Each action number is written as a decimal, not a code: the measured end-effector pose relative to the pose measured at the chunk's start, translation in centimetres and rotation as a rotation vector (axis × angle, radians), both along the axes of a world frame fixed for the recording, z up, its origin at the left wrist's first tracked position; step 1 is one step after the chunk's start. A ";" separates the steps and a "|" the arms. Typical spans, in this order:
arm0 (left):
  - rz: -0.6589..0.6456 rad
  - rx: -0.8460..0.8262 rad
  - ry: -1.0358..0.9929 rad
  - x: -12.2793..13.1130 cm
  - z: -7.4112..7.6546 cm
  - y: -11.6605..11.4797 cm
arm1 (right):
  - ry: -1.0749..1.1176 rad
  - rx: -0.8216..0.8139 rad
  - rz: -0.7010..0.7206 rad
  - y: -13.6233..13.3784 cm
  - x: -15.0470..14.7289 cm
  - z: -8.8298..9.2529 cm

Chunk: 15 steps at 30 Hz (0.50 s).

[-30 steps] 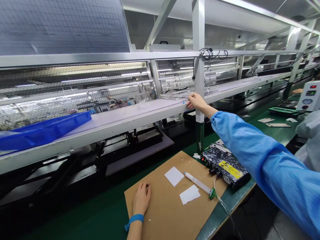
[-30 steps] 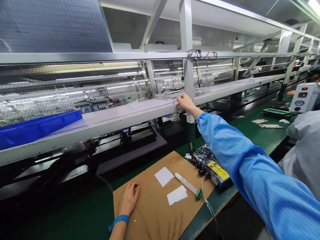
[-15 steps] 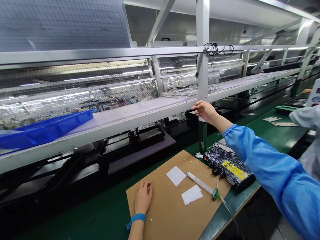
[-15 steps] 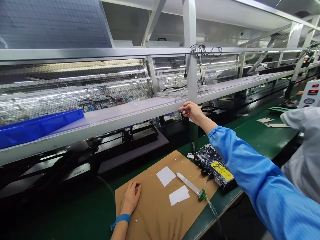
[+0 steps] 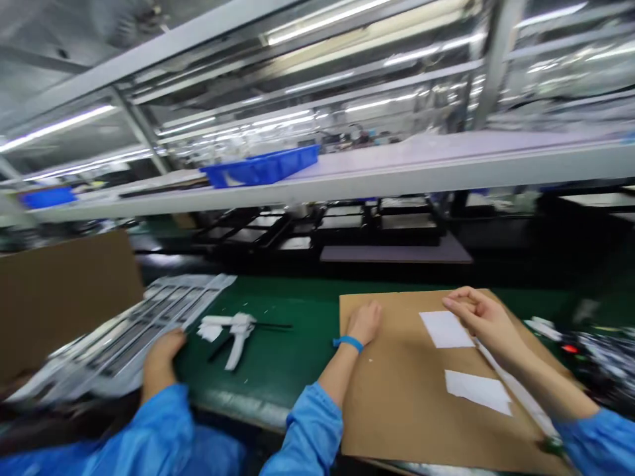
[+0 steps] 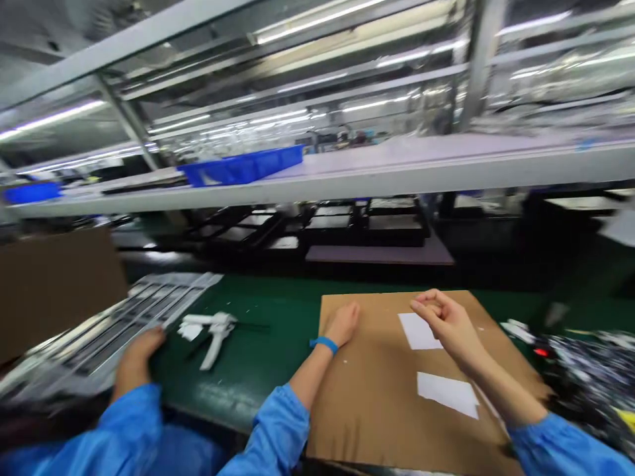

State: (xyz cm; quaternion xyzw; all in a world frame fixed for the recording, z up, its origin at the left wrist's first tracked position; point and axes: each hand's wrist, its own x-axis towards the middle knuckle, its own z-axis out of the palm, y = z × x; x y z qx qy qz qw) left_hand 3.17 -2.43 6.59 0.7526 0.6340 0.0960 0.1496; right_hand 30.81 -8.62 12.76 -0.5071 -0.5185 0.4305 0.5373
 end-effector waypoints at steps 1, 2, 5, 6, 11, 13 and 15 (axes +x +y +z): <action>0.011 -0.007 -0.003 0.0 -0.3 0.0 | 0.032 -0.046 0.015 0.1 -2.7 -1.5; 0.017 -0.011 -0.006 0.0 -0.7 -0.1 | 0.077 -0.057 -0.003 0.1 -5.5 -2.8; -0.016 -0.015 -0.023 -0.2 -1.4 -0.3 | 0.170 0.019 -0.005 0.3 -13.4 -5.9; -0.039 -0.014 -0.034 -0.3 -1.6 -0.3 | 0.174 0.054 0.006 0.4 -15.5 -6.9; -0.091 -0.005 -0.079 -1.0 -3.2 -0.1 | 0.032 0.070 -0.076 1.8 -19.2 -11.5; -0.093 0.005 -0.097 -1.1 -3.9 0.0 | 0.001 0.063 -0.098 2.3 -18.7 -12.6; -0.102 0.013 -0.120 -1.0 -4.6 0.1 | -0.013 0.063 -0.106 2.6 -18.1 -13.1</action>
